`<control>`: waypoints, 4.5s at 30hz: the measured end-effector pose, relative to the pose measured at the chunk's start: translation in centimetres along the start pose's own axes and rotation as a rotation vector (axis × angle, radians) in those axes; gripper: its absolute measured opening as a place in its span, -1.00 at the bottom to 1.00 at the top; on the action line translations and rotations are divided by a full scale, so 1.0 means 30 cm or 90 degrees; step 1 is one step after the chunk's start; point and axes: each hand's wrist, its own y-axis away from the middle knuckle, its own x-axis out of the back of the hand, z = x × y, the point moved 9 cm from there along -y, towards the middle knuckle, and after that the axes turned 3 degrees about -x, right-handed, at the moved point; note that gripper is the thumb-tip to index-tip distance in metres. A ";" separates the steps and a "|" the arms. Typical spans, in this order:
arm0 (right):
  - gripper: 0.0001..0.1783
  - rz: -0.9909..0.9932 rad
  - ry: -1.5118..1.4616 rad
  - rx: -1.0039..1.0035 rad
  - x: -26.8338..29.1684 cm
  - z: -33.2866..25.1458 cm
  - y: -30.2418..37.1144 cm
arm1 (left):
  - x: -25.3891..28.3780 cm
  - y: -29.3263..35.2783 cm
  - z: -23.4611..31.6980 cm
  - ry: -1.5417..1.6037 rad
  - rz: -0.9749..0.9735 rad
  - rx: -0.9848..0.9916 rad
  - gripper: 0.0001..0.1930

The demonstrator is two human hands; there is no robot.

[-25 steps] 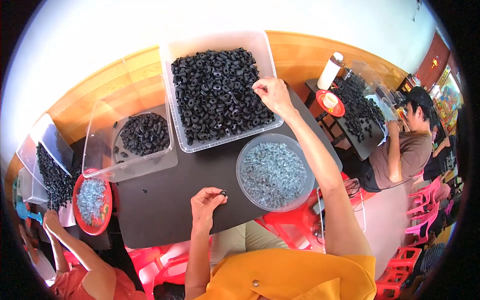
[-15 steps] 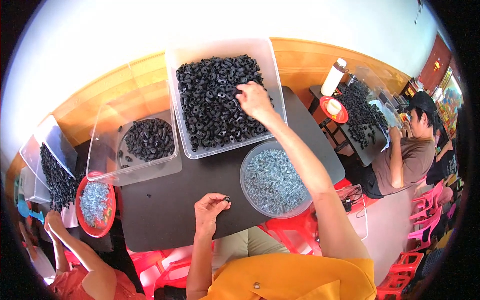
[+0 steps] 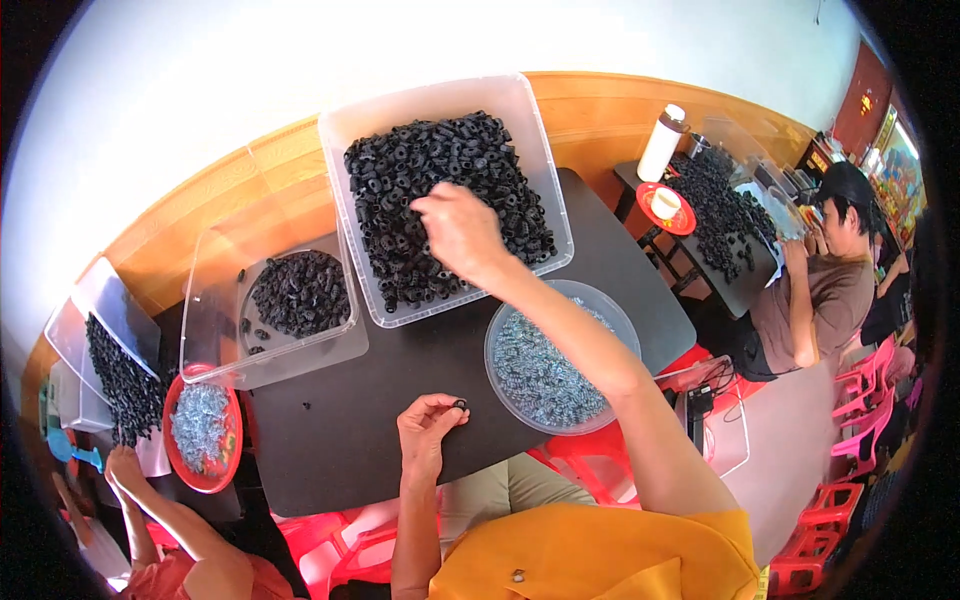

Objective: Assembling small black plastic components by hand in a workshop setting.

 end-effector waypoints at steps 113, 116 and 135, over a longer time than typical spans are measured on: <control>-0.84 -0.326 -0.605 -0.288 0.285 -0.050 0.690 | -0.260 0.147 0.056 0.018 -0.057 -0.055 -0.82; -0.81 -0.281 -0.487 -0.197 0.312 -0.080 0.674 | -0.251 0.150 0.056 -0.006 -0.055 -0.072 -0.80; -0.82 -0.172 -0.218 -0.010 0.284 -0.159 0.694 | -0.203 0.154 0.023 -0.208 0.027 -0.103 -0.83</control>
